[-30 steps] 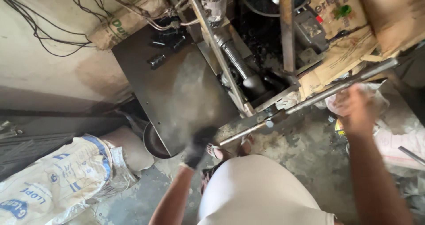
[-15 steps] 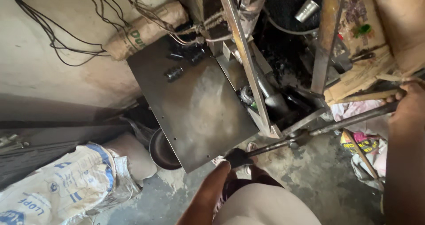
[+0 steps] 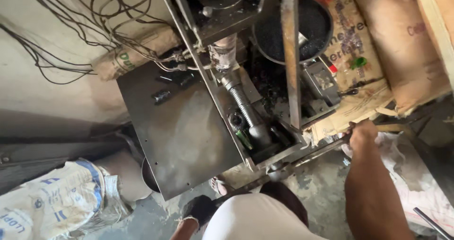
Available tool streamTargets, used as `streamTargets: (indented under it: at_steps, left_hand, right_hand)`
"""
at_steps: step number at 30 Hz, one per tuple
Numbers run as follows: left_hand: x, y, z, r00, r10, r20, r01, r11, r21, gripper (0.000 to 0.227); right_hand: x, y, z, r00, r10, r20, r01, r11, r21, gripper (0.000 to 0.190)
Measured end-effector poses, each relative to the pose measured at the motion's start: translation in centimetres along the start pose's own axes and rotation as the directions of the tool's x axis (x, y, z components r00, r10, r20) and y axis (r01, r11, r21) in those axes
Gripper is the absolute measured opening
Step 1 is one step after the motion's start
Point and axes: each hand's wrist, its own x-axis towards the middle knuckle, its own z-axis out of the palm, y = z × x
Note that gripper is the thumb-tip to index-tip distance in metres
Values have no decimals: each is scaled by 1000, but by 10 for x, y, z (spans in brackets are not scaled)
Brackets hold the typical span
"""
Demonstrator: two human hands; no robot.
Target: The person operates a manual press machine, repeatedly placing a metal mold into the press, pulling a lever to activate the press, and removing the mold. The person wears a glove on the left hand and uses both hands to handle the mold and operate the lever.
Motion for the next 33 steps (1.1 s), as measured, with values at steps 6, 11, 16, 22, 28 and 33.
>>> streamTargets:
  at_steps: [6,11,16,22,28,33]
  left_hand:
    - [-21,0,4,983,98,-157,-98,995,8,44]
    - [-17,38,26,894,35,-447,-91,990,-105,37]
    - [7,117,39,800,-82,-594,24,994,-106,33]
    - [15,135,30,803,-145,-578,121,989,-80,30]
    - [6,141,22,840,-267,-473,255,963,-90,28]
    - [2,146,20,820,-265,-507,233,964,-127,28]
  right_hand:
    - [-8,2,2,1000,-8,-18,10,992,127,17]
    - [-14,20,-20,943,-170,286,109,970,217,23]
    - [-19,7,-47,826,-232,513,277,961,-12,26]
    - [-12,-97,-18,529,-532,661,814,538,-218,30]
    - [-39,-135,98,187,-422,887,982,96,-162,42]
    - [-58,-135,120,146,-374,916,947,-215,-239,37]
